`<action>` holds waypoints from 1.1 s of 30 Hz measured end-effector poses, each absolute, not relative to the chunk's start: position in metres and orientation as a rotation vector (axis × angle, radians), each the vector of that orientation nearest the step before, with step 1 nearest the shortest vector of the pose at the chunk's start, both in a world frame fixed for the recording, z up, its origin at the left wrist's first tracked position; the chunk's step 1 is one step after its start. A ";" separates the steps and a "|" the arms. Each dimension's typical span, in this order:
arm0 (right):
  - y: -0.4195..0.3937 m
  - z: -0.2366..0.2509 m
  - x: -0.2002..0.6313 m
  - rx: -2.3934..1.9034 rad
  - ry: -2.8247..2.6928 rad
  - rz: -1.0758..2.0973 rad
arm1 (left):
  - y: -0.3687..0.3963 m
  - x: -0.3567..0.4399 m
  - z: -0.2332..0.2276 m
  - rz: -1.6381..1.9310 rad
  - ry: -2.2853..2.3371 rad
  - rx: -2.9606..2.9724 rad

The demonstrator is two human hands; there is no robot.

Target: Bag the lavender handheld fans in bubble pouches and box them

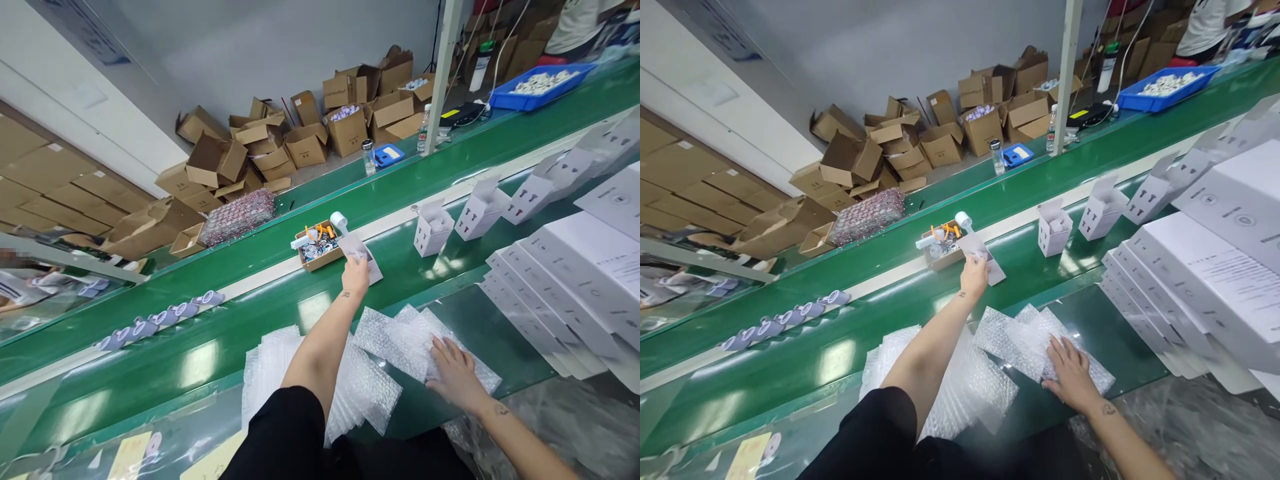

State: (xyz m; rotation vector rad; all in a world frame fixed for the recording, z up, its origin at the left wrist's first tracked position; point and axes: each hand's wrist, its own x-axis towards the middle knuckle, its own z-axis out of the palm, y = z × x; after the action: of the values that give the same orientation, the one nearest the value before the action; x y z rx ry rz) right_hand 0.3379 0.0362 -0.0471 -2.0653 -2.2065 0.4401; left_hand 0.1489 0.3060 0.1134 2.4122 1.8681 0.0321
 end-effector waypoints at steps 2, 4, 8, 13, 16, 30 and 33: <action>0.035 -0.044 0.337 -2.019 -2.170 0.417 | 0.293 0.156 0.113 0.057 1.809 2.513; 0.035 -0.042 0.335 -1.979 -2.110 0.374 | 0.266 0.159 0.106 0.071 1.620 2.689; 0.040 -0.041 0.339 -1.943 -1.962 0.380 | 0.195 0.151 0.067 -0.348 1.046 2.793; 0.055 -0.030 0.371 -2.043 -1.694 0.643 | 0.157 0.133 0.031 -0.608 0.893 2.722; 0.073 -0.013 0.393 -2.210 -1.521 0.680 | 0.162 0.124 0.034 -0.601 0.850 2.704; 0.057 -0.003 0.217 -1.729 -1.512 1.156 | 0.073 0.076 0.099 -0.396 0.979 2.727; 0.045 -0.007 0.186 -1.609 -1.322 1.196 | 0.064 0.056 0.088 -0.507 1.037 2.685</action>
State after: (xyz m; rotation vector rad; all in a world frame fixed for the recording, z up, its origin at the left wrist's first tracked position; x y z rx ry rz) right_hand 0.1859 0.0448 -0.0071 -1.6093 -1.3217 1.1960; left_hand 0.0560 0.0636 0.0880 2.6850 1.0366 -0.5073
